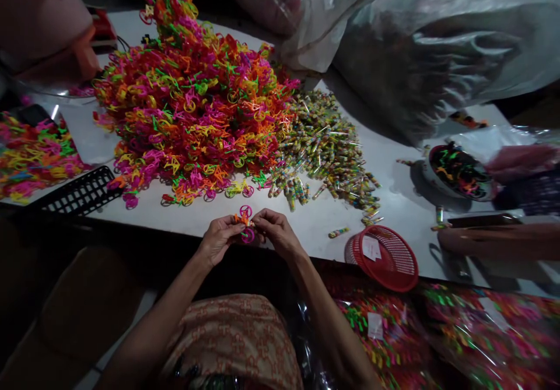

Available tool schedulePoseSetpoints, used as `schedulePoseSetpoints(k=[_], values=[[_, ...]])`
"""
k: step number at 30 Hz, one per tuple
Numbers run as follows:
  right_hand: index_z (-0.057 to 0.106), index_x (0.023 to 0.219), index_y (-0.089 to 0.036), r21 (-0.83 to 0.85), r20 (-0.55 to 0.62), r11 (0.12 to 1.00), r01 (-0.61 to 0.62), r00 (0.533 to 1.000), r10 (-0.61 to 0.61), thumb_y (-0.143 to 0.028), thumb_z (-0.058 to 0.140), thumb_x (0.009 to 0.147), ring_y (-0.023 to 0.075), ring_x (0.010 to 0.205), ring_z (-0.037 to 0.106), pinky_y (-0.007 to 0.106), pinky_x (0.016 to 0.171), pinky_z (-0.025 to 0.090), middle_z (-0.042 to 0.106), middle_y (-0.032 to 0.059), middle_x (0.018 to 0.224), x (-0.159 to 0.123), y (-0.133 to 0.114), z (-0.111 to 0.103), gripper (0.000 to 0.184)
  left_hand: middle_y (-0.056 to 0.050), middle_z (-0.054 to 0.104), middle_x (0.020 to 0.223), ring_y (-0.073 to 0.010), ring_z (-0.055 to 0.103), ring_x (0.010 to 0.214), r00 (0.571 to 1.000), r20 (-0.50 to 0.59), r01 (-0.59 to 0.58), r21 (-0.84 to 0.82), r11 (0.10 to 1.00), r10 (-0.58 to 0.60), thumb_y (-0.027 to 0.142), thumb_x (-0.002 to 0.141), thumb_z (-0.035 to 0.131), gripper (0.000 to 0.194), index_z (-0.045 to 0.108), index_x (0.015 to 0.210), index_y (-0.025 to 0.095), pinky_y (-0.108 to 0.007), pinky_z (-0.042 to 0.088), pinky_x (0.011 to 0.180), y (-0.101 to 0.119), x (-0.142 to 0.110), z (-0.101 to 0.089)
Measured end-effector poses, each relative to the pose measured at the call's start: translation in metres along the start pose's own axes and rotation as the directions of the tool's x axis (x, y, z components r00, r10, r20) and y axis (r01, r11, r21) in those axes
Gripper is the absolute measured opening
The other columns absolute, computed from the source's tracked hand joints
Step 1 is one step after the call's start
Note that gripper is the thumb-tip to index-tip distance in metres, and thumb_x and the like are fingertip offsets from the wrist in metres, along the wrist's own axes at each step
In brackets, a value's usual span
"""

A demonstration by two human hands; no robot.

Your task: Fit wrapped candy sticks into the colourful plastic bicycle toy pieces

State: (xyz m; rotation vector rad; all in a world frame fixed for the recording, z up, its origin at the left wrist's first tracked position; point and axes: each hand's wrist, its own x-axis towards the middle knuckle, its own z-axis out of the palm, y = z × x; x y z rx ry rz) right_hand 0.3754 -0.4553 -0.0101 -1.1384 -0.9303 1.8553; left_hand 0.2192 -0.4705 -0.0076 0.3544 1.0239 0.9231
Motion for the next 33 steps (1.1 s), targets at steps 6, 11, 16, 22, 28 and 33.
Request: schedulePoseSetpoints(k=[6, 11, 16, 22, 28, 33], values=[[0.058, 0.069, -0.017, -0.294, -0.087, 0.95, 0.104, 0.987, -0.135, -0.045, 0.067, 0.074, 0.0078, 0.05, 0.042, 0.021, 0.048, 0.034, 0.052, -0.0049, 0.055, -0.016, -0.001, 0.01, 0.029, -0.001, 0.066, 0.057, -0.0093, 0.058, 0.049, 0.997, -0.024, -0.077, 0.109, 0.991, 0.08, 0.029, 0.046, 0.086, 0.035, 0.068, 0.07, 0.011, -0.02, 0.047, 0.049, -0.009, -0.003, 0.0], [0.06, 0.069, -0.018, -0.267, -0.096, 0.959, 0.093, 0.988, -0.122, -0.046, 0.067, 0.072, 0.009, 0.052, 0.046, 0.021, 0.047, 0.036, 0.056, -0.0029, 0.059, -0.024, -0.008, 0.013, 0.029, 0.0, 0.064, 0.056, -0.0102, 0.058, 0.048, 0.996, -0.036, -0.073, 0.15, 0.986, 0.079, 0.03, 0.047, 0.085, 0.033, 0.065, 0.066, 0.012, -0.021, 0.048, 0.049, -0.019, -0.002, 0.002], [0.063, 0.071, -0.017, -0.187, -0.222, 0.973, 0.135, 0.959, -0.175, -0.043, 0.069, 0.071, 0.0067, 0.044, 0.042, 0.022, 0.043, 0.032, 0.057, -0.0023, 0.06, -0.026, -0.027, -0.004, 0.027, -0.002, 0.067, 0.063, -0.0122, 0.062, 0.056, 0.997, -0.058, -0.054, 0.016, 0.998, 0.054, 0.031, 0.051, 0.084, 0.033, 0.066, 0.072, 0.012, -0.022, 0.05, 0.051, -0.011, -0.002, 0.006], [0.058, 0.069, -0.017, -0.024, -0.079, 1.0, 0.005, 0.997, -0.007, -0.04, 0.068, 0.069, 0.0062, 0.039, 0.041, 0.021, 0.043, 0.03, 0.05, -0.0065, 0.048, -0.013, -0.009, -0.005, 0.025, -0.002, 0.069, 0.069, -0.011, 0.062, 0.059, 0.999, 0.042, -0.006, -0.015, 1.0, 0.007, 0.026, 0.053, 0.083, 0.033, 0.069, 0.078, 0.011, -0.022, 0.051, 0.058, -0.006, -0.003, 0.013], [0.054, 0.069, -0.018, 0.016, -0.055, 0.999, -0.049, 0.997, 0.05, -0.037, 0.069, 0.067, 0.0058, 0.037, 0.041, 0.019, 0.041, 0.029, 0.052, -0.0071, 0.047, -0.013, -0.002, -0.004, 0.024, -0.002, 0.066, 0.066, -0.0106, 0.059, 0.06, 0.999, 0.046, 0.007, 0.022, 1.0, -0.008, 0.03, 0.05, 0.085, 0.035, 0.069, 0.074, 0.011, -0.021, 0.05, 0.059, -0.008, -0.007, 0.012], [0.052, 0.073, -0.019, -0.019, -0.002, 0.999, -0.038, 0.999, 0.038, -0.038, 0.069, 0.067, 0.0069, 0.038, 0.041, 0.019, 0.041, 0.031, 0.049, -0.008, 0.047, -0.016, -0.002, -0.011, 0.026, -0.006, 0.068, 0.073, -0.0131, 0.06, 0.064, 0.985, 0.134, 0.092, 0.121, 0.988, -0.108, 0.036, 0.056, 0.084, 0.035, 0.071, 0.078, 0.013, -0.022, 0.048, 0.06, -0.02, -0.005, 0.006]])
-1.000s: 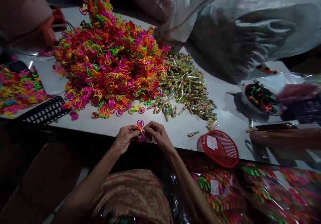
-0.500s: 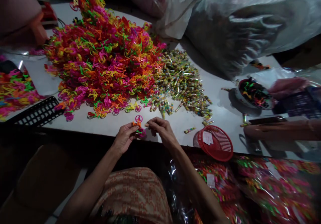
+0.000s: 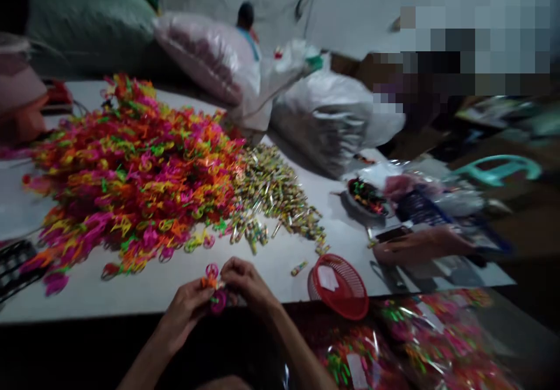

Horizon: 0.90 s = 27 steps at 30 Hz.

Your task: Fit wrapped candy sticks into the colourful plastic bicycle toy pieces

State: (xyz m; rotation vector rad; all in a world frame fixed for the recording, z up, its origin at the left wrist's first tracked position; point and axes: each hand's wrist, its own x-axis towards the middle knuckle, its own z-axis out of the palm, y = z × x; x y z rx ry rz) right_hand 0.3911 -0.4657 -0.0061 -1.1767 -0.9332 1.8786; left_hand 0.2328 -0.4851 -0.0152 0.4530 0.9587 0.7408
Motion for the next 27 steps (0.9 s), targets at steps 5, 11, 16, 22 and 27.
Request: schedulePoseSetpoints(k=[5, 11, 16, 22, 27], values=[[0.053, 0.073, -0.02, -0.357, -0.035, 0.901, 0.245, 0.961, -0.275, -0.036, 0.065, 0.073, 0.0084, 0.053, 0.046, 0.02, 0.049, 0.034, 0.053, -0.0057, 0.059, -0.001, 0.001, -0.005, 0.019, -0.004, 0.069, 0.069, -0.0176, 0.062, 0.063, 0.994, -0.017, -0.109, 0.082, 0.991, 0.111, 0.044, 0.054, 0.082, 0.039, 0.071, 0.077, 0.015, -0.027, 0.049, 0.062, -0.015, 0.019, -0.007], [0.053, 0.083, -0.021, -0.424, -0.035, 0.88, 0.214, 0.967, -0.253, -0.036, 0.058, 0.079, 0.0089, 0.053, 0.044, 0.02, 0.049, 0.035, 0.051, -0.0059, 0.063, -0.008, -0.001, -0.004, 0.017, -0.003, 0.067, 0.065, -0.0166, 0.06, 0.061, 0.965, -0.101, -0.201, 0.312, 0.929, 0.243, 0.045, 0.054, 0.08, 0.038, 0.069, 0.072, 0.014, -0.026, 0.048, 0.058, -0.009, 0.009, -0.001], [0.059, 0.079, -0.02, -0.707, -0.11, 0.689, 0.159, 0.937, -0.33, -0.036, 0.053, 0.084, 0.015, 0.067, 0.055, 0.027, 0.063, 0.043, 0.06, 0.0014, 0.075, -0.008, 0.0, -0.027, 0.018, -0.006, 0.068, 0.084, -0.0185, 0.062, 0.074, 0.831, -0.046, -0.386, 0.67, 0.634, 0.555, 0.036, 0.071, 0.067, 0.02, 0.07, 0.081, 0.02, -0.029, 0.051, 0.068, 0.014, 0.015, -0.01], [0.066, 0.091, -0.022, -0.977, -0.16, 0.21, -0.043, 0.8, -0.578, -0.022, 0.051, 0.084, 0.0198, 0.087, 0.058, 0.03, 0.075, 0.042, 0.066, 0.0069, 0.094, 0.009, -0.018, -0.058, 0.017, -0.013, 0.063, 0.117, -0.0285, 0.054, 0.113, 0.66, 0.122, -0.129, 0.99, -0.048, 0.741, 0.014, 0.083, 0.045, 0.028, 0.065, 0.102, 0.019, -0.043, 0.044, 0.095, 0.051, 0.05, -0.017], [0.063, 0.098, -0.019, -0.943, -0.33, 0.114, -0.313, 0.822, -0.464, -0.029, 0.053, 0.085, 0.0203, 0.083, 0.06, 0.027, 0.064, 0.038, 0.065, 0.0099, 0.101, 0.04, -0.031, -0.058, 0.019, -0.017, 0.062, 0.117, -0.0317, 0.053, 0.114, 0.706, 0.126, -0.032, 0.989, -0.146, 0.697, 0.009, 0.082, 0.04, 0.036, 0.062, 0.109, 0.017, -0.046, 0.044, 0.091, 0.049, 0.075, -0.018]])
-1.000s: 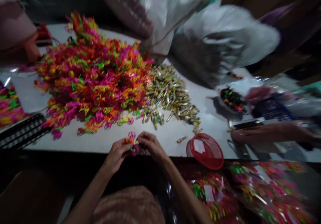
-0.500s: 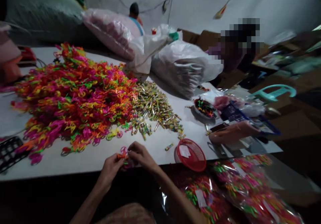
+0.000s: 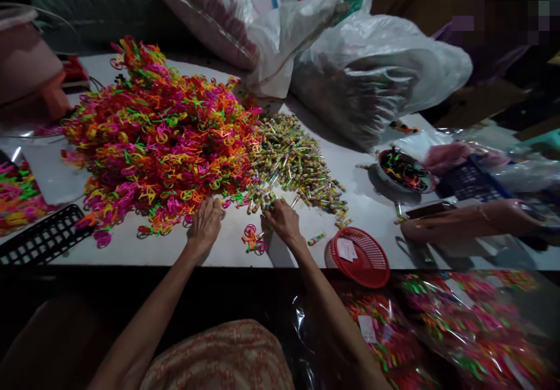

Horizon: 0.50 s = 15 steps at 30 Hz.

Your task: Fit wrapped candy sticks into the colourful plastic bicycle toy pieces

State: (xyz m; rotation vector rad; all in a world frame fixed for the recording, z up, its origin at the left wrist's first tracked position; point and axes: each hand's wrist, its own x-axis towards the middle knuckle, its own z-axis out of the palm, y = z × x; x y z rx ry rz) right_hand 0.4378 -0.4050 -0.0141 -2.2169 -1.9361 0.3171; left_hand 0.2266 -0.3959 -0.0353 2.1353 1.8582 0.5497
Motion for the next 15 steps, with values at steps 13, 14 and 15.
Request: schedulePoseSetpoints(k=[13, 14, 15], values=[[0.054, 0.076, -0.02, 0.851, 0.026, 0.525, 0.008, 0.998, -0.058, -0.05, 0.047, 0.086, 0.013, 0.057, 0.052, 0.025, 0.056, 0.04, 0.058, -0.0001, 0.064, -0.031, -0.024, -0.009, 0.032, -0.005, 0.067, 0.077, -0.013, 0.057, 0.06, 0.87, 0.392, 0.454, -0.872, 0.18, -0.299, 0.038, 0.073, 0.063, 0.033, 0.067, 0.094, 0.013, -0.023, 0.043, 0.052, 0.021, -0.029, -0.02], [0.056, 0.079, -0.02, 0.888, 0.066, 0.46, -0.01, 0.992, -0.106, -0.051, 0.049, 0.085, 0.012, 0.055, 0.05, 0.024, 0.053, 0.039, 0.057, -0.001, 0.062, -0.037, -0.034, -0.007, 0.032, -0.005, 0.067, 0.075, -0.0112, 0.056, 0.057, 0.841, 0.46, 0.49, -0.871, 0.04, -0.285, 0.035, 0.07, 0.065, 0.035, 0.067, 0.097, 0.012, -0.021, 0.041, 0.049, 0.025, -0.031, -0.023], [0.059, 0.081, -0.02, 0.909, 0.099, 0.415, -0.029, 0.984, -0.148, -0.051, 0.051, 0.084, 0.011, 0.053, 0.048, 0.023, 0.051, 0.037, 0.056, -0.0016, 0.061, -0.043, -0.043, -0.005, 0.032, -0.004, 0.067, 0.074, -0.0102, 0.055, 0.055, 0.816, 0.512, 0.511, -0.856, -0.077, -0.269, 0.031, 0.068, 0.066, 0.035, 0.066, 0.098, 0.012, -0.02, 0.04, 0.048, 0.028, -0.034, -0.025]])
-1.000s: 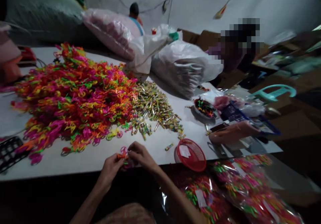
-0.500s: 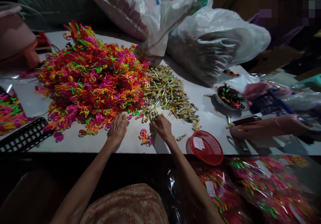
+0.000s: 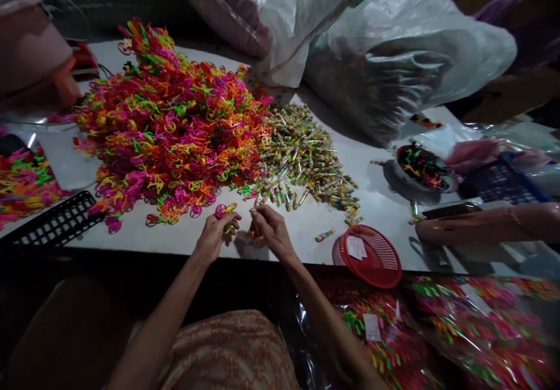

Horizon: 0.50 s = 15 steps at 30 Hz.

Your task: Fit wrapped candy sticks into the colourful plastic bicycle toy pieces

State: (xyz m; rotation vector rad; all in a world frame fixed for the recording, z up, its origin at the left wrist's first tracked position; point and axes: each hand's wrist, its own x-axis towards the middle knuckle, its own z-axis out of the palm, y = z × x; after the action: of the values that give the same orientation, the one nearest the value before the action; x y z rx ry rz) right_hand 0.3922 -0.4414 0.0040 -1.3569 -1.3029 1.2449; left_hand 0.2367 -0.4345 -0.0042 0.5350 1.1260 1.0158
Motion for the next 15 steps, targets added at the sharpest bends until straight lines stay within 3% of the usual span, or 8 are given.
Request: schedulePoseSetpoints(k=[5, 10, 15], values=[[0.068, 0.092, -0.018, 0.174, 0.102, 0.981, -0.088, 0.992, 0.071, -0.047, 0.062, 0.078, 0.0074, 0.047, 0.04, 0.022, 0.045, 0.031, 0.052, -0.0039, 0.059, -0.008, -0.004, 0.026, 0.033, -0.005, 0.067, 0.073, -0.0127, 0.058, 0.058, 0.983, 0.073, 0.184, -0.282, 0.941, -0.17, 0.016, 0.067, 0.055, 0.033, 0.066, 0.097, 0.009, -0.023, 0.044, 0.05, 0.007, -0.013, -0.003], [0.066, 0.076, -0.017, 0.324, 0.12, 0.929, -0.177, 0.982, 0.145, -0.041, 0.072, 0.068, 0.0075, 0.045, 0.045, 0.022, 0.046, 0.035, 0.057, -0.004, 0.056, -0.013, -0.004, 0.027, 0.025, -0.002, 0.064, 0.064, -0.0111, 0.056, 0.055, 0.982, -0.043, 0.17, -0.239, 0.956, -0.185, 0.01, 0.063, 0.058, 0.032, 0.068, 0.094, 0.007, -0.022, 0.043, 0.051, 0.005, -0.015, -0.005], [0.068, 0.075, -0.017, 0.338, 0.098, 0.92, -0.198, 0.98, 0.174, -0.04, 0.071, 0.068, 0.0076, 0.045, 0.046, 0.022, 0.047, 0.036, 0.061, -0.0024, 0.055, -0.011, 0.003, 0.031, 0.024, -0.004, 0.067, 0.068, -0.0127, 0.059, 0.058, 0.98, -0.019, 0.184, -0.31, 0.933, -0.199, 0.016, 0.067, 0.052, 0.033, 0.07, 0.094, 0.009, -0.023, 0.046, 0.053, 0.001, -0.014, -0.001]])
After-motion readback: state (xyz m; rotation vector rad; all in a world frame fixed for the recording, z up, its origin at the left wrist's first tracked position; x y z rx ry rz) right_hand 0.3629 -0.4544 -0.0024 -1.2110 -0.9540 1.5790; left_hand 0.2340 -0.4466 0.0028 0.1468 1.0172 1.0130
